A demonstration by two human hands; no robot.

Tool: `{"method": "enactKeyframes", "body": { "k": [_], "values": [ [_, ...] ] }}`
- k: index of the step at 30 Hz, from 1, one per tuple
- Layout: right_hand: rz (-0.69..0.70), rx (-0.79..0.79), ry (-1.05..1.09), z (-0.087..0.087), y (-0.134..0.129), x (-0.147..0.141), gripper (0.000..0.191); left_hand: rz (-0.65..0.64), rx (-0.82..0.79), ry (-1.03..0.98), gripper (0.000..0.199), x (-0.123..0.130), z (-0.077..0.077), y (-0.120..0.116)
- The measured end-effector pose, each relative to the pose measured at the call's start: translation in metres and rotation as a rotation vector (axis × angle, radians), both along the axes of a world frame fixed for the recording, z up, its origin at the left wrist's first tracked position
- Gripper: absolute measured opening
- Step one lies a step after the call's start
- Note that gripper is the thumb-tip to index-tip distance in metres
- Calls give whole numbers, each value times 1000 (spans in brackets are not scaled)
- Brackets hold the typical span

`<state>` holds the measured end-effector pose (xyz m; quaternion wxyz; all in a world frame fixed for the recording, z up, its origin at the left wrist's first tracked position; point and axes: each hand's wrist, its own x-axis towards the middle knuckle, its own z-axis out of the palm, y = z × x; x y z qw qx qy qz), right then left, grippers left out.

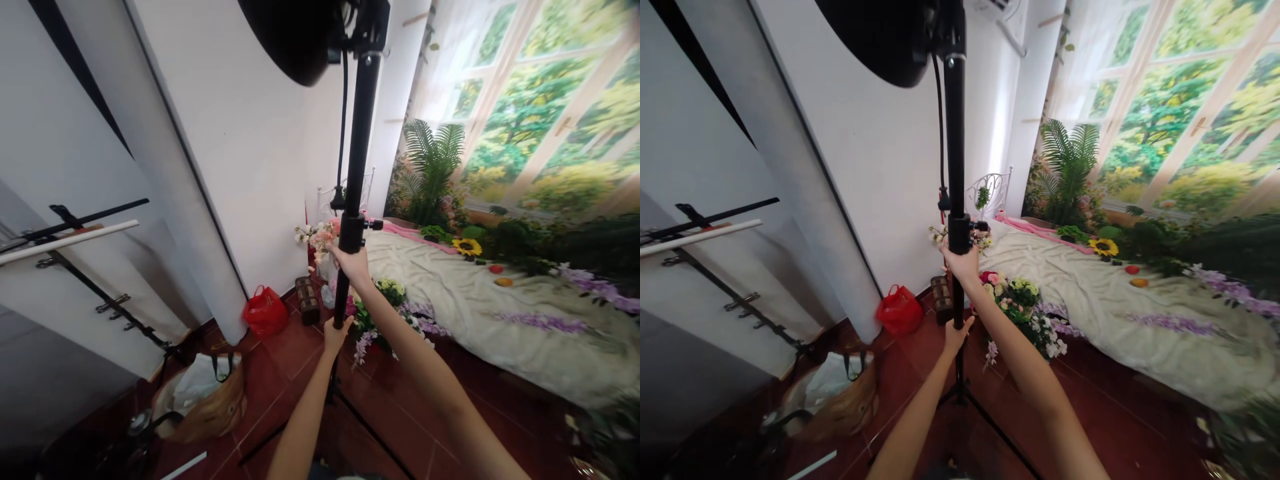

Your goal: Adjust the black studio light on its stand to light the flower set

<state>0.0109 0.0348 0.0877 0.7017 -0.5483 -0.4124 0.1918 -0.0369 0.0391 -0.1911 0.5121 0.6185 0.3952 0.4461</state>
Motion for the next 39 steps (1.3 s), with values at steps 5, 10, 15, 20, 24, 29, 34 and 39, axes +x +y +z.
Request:
{"method": "enactKeyframes", "body": {
  "k": [5, 10, 15, 20, 24, 29, 34, 39],
  "values": [
    [-21, -6, -20, 5, 1, 2, 33, -8, -5, 12, 37, 3, -11, 5],
    [201, 14, -63, 4, -20, 12, 34, 113, -35, 28, 27, 9, -19, 6],
    [407, 146, 91, -64, -45, 41, 42, 131, -70, 12, 19, 11, -13, 2],
    [151, -107, 72, -207, -60, 49, 40, 136, -77, -16, 17, 10, -4, 1],
    [160, -161, 92, -278, -62, 38, 41, 131, -28, -27, 17, 10, -3, 2],
    [172, -147, 59, -294, -51, 37, 38, 113, 7, -20, 18, 12, -7, 6],
    [121, -190, -9, -299, -38, 44, 32, 91, 5, -29, 20, 13, -8, 8],
    [107, -231, 60, -309, -32, 45, 29, 110, -34, 14, 23, 12, -3, 7]
  ]
}}
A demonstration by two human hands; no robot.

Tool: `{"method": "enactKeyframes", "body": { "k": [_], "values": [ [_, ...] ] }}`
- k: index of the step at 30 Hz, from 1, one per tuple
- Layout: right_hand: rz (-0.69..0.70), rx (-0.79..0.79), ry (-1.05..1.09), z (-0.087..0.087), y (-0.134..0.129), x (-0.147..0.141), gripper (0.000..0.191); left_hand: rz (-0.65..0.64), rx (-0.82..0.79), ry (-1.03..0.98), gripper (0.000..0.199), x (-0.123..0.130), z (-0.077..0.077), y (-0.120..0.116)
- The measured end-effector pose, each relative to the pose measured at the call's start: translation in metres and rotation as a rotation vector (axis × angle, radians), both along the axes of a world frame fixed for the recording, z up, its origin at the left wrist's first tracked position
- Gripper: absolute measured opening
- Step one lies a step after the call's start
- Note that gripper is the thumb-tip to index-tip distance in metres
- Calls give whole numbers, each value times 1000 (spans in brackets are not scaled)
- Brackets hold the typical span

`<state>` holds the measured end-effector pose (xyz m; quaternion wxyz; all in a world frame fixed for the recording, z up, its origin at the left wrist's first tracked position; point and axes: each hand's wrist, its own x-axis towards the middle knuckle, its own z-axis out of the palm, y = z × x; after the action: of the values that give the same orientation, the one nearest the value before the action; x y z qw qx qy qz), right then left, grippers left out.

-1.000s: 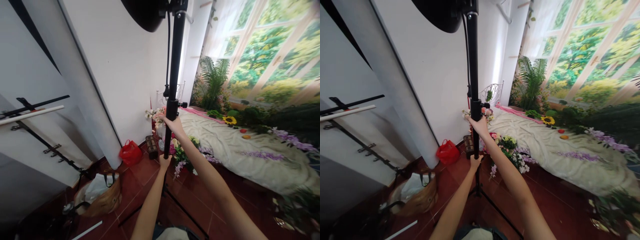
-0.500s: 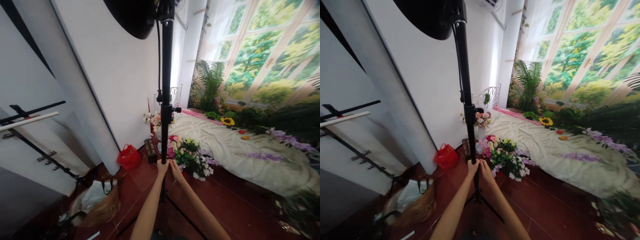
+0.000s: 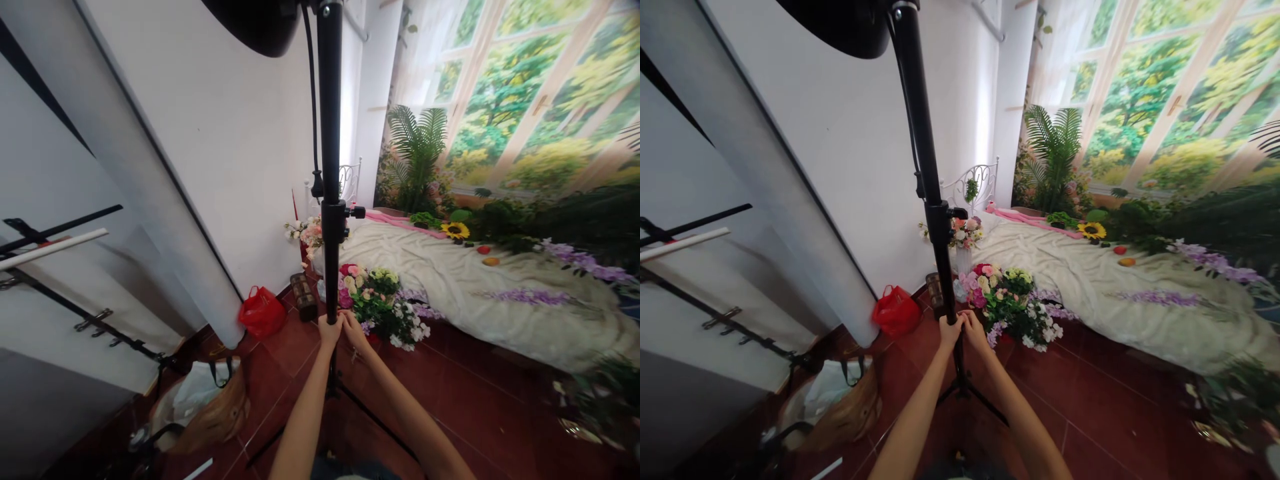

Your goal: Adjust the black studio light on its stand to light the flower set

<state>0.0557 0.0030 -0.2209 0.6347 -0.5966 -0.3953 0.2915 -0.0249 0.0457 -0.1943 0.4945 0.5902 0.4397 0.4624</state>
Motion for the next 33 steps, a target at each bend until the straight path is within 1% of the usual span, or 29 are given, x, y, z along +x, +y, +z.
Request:
{"method": "enactKeyframes", "body": {
  "k": [3, 5, 8, 11, 15, 22, 25, 27, 30, 33],
  "values": [
    [-34, -50, 77, -4, 3, 2, 33, 17, -13, 13, 24, -1, 2, 0],
    [-59, -94, 166, -3, 6, 4, 33, 14, -10, 17, 24, -1, 1, 0],
    [-120, -169, 280, 0, 11, 7, 19, 7, 3, 20, 24, -1, -2, 2],
    [-143, -208, 316, 3, 15, 5, 10, 11, 17, 22, 24, -1, -5, 2],
    [-168, -193, 343, 4, 22, -5, 6, 5, 24, 18, 25, -1, -6, 2],
    [-265, -125, 401, 6, 38, -12, 13, -10, 46, -13, 19, 1, -7, 1],
    [-247, -109, 427, 4, 40, -12, 9, -15, 49, 1, 17, 0, -8, 1],
    [-220, -93, 445, 1, 37, -11, 10, -19, 53, 5, 16, 0, -8, 1],
    [-145, -45, 511, -9, 23, -9, 20, -28, 62, 11, 17, -1, -10, 2],
    [-37, -25, 626, -17, 2, -7, 33, -18, 70, 24, 22, -1, -13, 4]
  ]
}}
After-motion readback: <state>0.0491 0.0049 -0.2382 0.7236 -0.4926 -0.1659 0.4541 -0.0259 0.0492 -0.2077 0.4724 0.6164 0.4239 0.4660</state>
